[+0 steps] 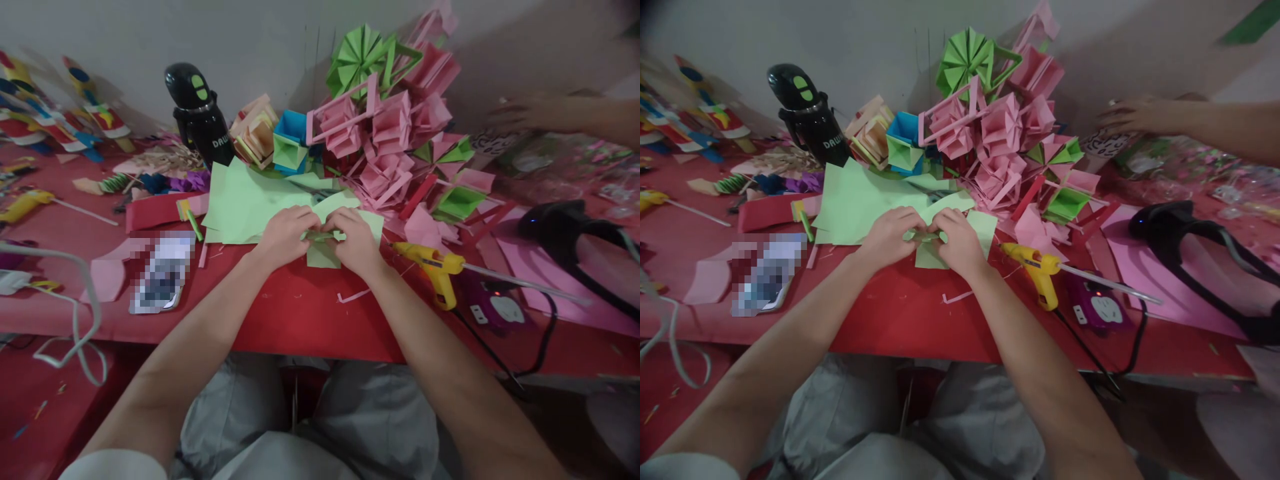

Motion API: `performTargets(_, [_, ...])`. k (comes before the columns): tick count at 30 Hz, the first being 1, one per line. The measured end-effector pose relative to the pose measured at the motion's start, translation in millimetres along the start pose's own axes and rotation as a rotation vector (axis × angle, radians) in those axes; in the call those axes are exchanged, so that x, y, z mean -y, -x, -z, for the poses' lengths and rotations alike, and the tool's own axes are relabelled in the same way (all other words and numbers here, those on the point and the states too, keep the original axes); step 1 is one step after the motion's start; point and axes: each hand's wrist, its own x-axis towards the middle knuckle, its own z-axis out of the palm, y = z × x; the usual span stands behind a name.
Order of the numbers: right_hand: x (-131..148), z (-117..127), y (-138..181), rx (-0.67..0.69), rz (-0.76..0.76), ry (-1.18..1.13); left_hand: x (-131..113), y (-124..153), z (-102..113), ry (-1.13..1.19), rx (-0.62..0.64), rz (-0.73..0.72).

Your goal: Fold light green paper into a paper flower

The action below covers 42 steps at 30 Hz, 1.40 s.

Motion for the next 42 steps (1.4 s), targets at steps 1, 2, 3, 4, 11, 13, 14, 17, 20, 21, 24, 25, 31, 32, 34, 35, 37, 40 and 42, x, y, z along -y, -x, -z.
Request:
performTargets(1, [1.0, -0.4, -0.1, 0.015, -0.004, 0.007, -1.1, 0.0, -0.5, -0.016, 0.007, -0.001])
performTargets(2, [1.7, -0.9, 0.1, 0.032, -0.009, 0.013, -2.2, 0.1, -0.7, -0.026, 0.02, 0.0])
performTargets(3, [2.2, -1.6, 0.4, 0.053, -0.016, 0.019, -3.1, 0.2, -0.8, -0.031, 0.042, 0.004])
performTargets(4, [2.2, -2.2, 1.0, 0.079, -0.027, 0.026, -3.9, 0.5, -0.7, -0.029, 0.072, 0.01])
performTargets(11, [-2.0, -3.5, 3.7, 0.277, -0.104, 0.056, -3.2, 2.9, 0.0, 0.098, 0.255, 0.099])
performTargets(13, [-2.0, -2.0, 3.1, 0.305, -0.121, 0.04, -1.6, 2.9, 1.2, 0.108, 0.272, 0.109])
performTargets(14, [-1.8, -1.1, 2.8, 0.322, -0.132, 0.032, -0.7, 2.9, 2.1, 0.111, 0.282, 0.113])
performTargets(17, [-1.8, 1.2, 2.6, 0.373, -0.144, 0.023, 1.7, 3.0, 6.4, 0.142, 0.32, 0.111])
performTargets(20, [-2.5, 3.1, 3.1, 0.391, -0.112, 0.018, 2.7, 4.0, 13.0, 0.223, 0.36, 0.11])
performTargets(21, [-2.7, 3.8, 3.2, 0.388, -0.099, 0.012, 2.8, 4.3, 15.6, 0.251, 0.369, 0.115])
performTargets(24, [-2.8, 6.7, 3.2, 0.373, -0.084, -0.041, 2.9, 5.2, 23.1, 0.303, 0.384, 0.155])
performTargets(25, [-2.8, 8.0, 3.2, 0.374, -0.086, -0.064, 3.2, 5.3, 25.0, 0.314, 0.391, 0.173])
performTargets(31, [-4.4, 11.6, 1.9, 0.395, -0.146, -0.075, 5.8, 5.0, 26.9, 0.322, 0.403, 0.223])
performTargets(32, [-4.7, 11.3, 1.6, 0.39, -0.163, -0.073, 5.7, 4.8, 25.8, 0.312, 0.402, 0.226])
performTargets(34, [-5.2, 10.2, 0.9, 0.387, -0.183, -0.079, 4.8, 4.1, 23.0, 0.292, 0.401, 0.232])
performTargets(35, [-5.2, 9.7, 0.6, 0.389, -0.187, -0.081, 4.0, 3.6, 21.4, 0.281, 0.399, 0.235])
performTargets(37, [-4.8, 9.1, 0.5, 0.393, -0.191, -0.077, 1.9, 2.9, 18.1, 0.257, 0.393, 0.246])
performTargets(40, [-3.4, 8.9, 1.3, 0.389, -0.234, -0.084, -0.6, 2.4, 13.9, 0.218, 0.393, 0.275])
performTargets(42, [-2.8, 8.7, 1.8, 0.38, -0.27, -0.094, -1.4, 2.5, 12.0, 0.204, 0.391, 0.287])
